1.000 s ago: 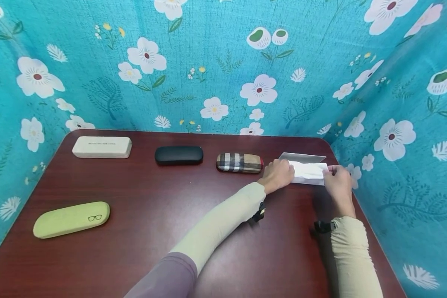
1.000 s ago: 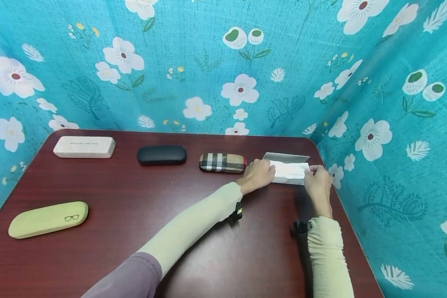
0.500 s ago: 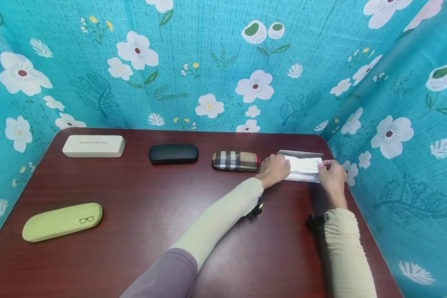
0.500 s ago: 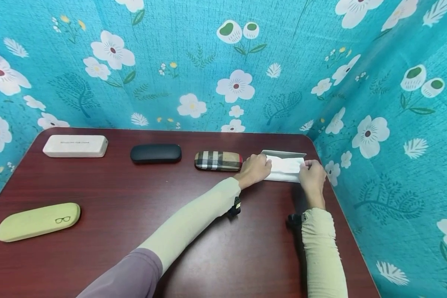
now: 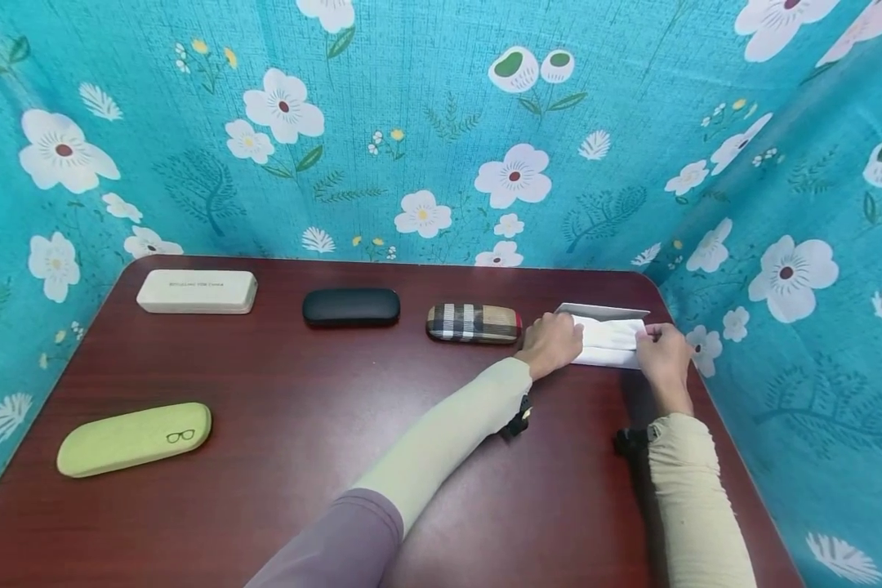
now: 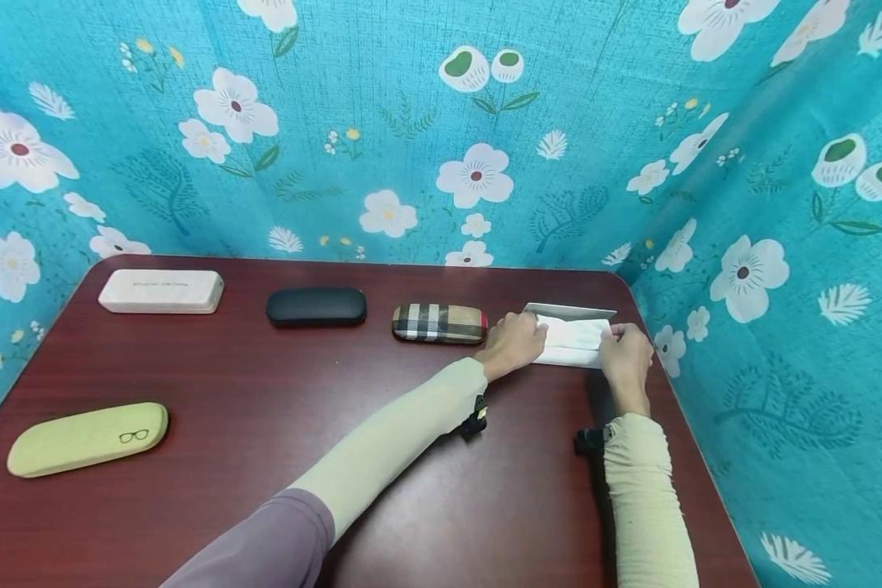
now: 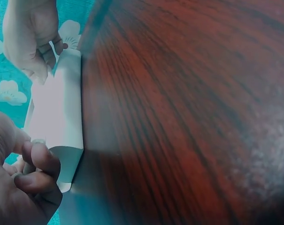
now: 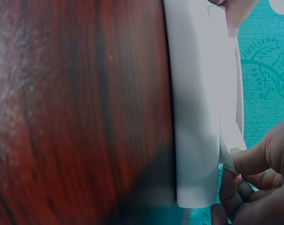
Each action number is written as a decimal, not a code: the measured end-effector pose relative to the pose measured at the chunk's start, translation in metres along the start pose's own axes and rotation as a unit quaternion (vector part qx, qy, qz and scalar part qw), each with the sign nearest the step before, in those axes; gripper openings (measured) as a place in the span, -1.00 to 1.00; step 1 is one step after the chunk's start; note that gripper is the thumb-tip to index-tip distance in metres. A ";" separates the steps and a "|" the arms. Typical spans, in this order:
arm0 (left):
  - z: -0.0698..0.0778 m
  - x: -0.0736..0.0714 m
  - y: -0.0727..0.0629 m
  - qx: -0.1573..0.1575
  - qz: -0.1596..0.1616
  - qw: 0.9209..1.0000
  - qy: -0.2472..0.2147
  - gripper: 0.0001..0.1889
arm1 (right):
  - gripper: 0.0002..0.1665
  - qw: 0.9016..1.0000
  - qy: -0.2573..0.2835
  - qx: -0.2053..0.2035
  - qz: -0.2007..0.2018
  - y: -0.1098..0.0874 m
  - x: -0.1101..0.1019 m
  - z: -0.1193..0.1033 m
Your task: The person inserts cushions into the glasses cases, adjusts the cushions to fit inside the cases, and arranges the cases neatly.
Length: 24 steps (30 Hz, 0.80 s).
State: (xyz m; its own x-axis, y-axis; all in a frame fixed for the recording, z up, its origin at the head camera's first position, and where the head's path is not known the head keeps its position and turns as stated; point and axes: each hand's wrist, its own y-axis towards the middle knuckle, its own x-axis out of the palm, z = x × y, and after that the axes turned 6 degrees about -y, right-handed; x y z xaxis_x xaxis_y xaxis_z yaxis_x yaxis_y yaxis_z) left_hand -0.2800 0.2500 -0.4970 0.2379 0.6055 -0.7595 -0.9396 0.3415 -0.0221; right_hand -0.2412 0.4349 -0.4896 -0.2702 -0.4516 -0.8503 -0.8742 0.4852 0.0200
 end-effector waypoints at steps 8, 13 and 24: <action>0.006 -0.006 0.002 -0.017 0.021 1.000 0.014 -0.59 | -0.57 1.000 -0.004 -0.002 -0.001 0.007 0.001 -0.006; 0.006 -0.002 0.002 -0.034 -0.018 0.999 0.029 -0.63 | -0.59 1.000 -0.016 -0.006 -0.003 0.004 0.001 -0.003; 0.003 -0.003 -0.014 -0.028 -0.024 0.999 0.016 -0.76 | -0.60 0.993 -0.100 -0.054 -0.017 -0.009 0.002 -0.001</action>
State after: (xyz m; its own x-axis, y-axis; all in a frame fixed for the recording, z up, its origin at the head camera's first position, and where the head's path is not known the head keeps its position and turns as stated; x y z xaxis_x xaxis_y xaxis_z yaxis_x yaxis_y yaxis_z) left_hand -0.2668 0.2460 -0.4927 0.2751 0.5667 -0.7767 -0.9401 0.3278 -0.0938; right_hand -0.2347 0.4289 -0.4907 -0.1642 -0.3035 -0.9386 -0.9221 0.3851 0.0368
